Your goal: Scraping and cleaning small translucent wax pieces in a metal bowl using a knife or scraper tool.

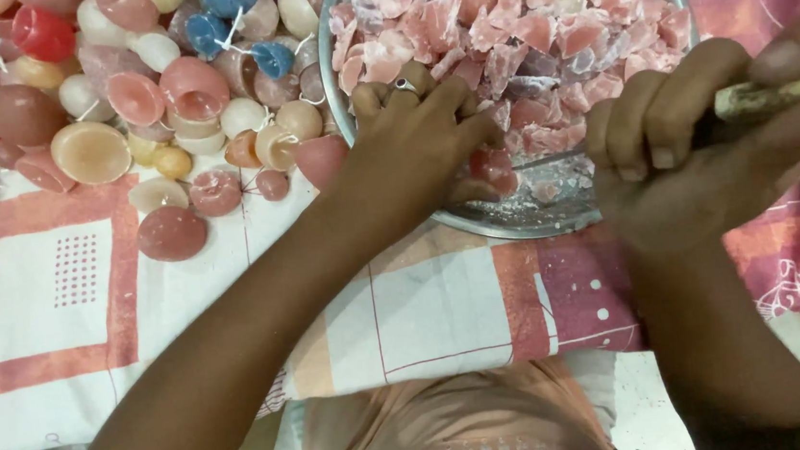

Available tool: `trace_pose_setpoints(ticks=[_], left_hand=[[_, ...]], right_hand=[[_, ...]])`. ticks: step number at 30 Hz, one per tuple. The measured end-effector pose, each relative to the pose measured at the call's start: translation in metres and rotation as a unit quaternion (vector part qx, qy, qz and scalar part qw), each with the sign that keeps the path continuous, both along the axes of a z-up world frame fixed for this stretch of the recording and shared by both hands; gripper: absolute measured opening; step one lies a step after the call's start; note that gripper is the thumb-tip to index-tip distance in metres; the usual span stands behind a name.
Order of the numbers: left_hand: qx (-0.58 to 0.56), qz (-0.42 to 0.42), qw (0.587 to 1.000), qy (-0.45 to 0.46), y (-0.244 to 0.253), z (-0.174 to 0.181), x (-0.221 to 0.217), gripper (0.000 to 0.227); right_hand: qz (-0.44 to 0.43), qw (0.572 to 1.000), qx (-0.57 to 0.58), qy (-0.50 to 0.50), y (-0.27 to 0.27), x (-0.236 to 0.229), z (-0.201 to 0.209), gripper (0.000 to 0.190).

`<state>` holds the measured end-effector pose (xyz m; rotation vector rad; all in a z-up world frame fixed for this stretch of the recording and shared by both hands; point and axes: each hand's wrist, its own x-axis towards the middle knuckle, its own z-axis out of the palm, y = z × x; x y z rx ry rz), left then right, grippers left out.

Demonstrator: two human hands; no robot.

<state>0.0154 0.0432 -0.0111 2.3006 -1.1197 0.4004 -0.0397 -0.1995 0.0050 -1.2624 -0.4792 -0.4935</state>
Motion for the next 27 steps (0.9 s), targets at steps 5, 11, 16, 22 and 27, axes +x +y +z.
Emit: trace_pose_setpoints(ticks=[5,11,16,22,27], left_hand=[[-0.007,0.011,1.0,-0.02,-0.002,-0.01,0.002,0.042],[-0.021,0.013,1.0,-0.002,-0.002,-0.008,0.0,0.034],[-0.034,0.02,0.999,-0.003,-0.002,-0.011,-0.001,0.036],[-0.045,0.023,0.999,0.003,-0.002,-0.007,-0.002,0.034],[-0.004,0.029,0.999,0.036,-0.002,-0.006,-0.003,0.036]], right_hand=[[0.048,0.999,-0.005,0.0,-0.003,0.01,-0.005,0.054],[0.074,0.995,0.02,0.067,-0.006,0.017,-0.004,0.055],[0.058,0.994,0.023,0.084,0.001,0.015,-0.001,0.055],[0.191,0.979,-0.031,0.062,-0.011,0.029,-0.008,0.061],[0.24,0.965,-0.09,0.056,-0.005,0.05,-0.004,0.057]])
